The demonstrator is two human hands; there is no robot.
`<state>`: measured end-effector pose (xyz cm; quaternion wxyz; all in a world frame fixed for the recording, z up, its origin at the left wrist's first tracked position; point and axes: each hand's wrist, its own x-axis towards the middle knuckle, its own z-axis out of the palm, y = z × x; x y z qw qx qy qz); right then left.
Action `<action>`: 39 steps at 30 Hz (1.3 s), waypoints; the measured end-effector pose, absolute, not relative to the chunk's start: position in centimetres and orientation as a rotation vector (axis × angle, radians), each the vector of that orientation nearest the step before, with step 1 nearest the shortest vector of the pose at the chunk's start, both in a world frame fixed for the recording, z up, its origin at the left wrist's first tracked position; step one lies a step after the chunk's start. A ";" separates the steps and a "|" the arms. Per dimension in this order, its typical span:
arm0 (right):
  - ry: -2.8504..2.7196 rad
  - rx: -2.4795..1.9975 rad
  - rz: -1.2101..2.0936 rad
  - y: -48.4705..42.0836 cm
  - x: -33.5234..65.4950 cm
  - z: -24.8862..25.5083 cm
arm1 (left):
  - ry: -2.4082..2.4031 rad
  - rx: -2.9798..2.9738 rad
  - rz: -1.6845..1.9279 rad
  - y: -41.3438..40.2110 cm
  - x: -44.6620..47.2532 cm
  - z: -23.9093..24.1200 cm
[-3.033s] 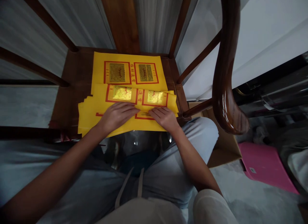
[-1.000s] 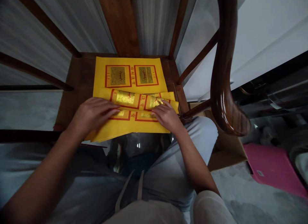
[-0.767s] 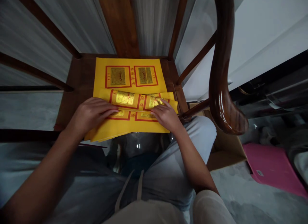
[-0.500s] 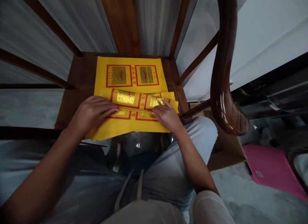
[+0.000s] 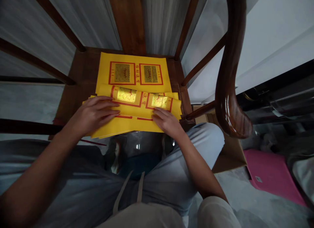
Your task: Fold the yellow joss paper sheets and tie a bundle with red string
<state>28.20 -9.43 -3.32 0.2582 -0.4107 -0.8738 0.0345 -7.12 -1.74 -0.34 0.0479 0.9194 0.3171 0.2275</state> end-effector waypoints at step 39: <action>-2.353 -1.030 -0.149 -9.2 28.1 -2.9 | 0.676 3.080 0.785 -2.6 -1.0 -1.0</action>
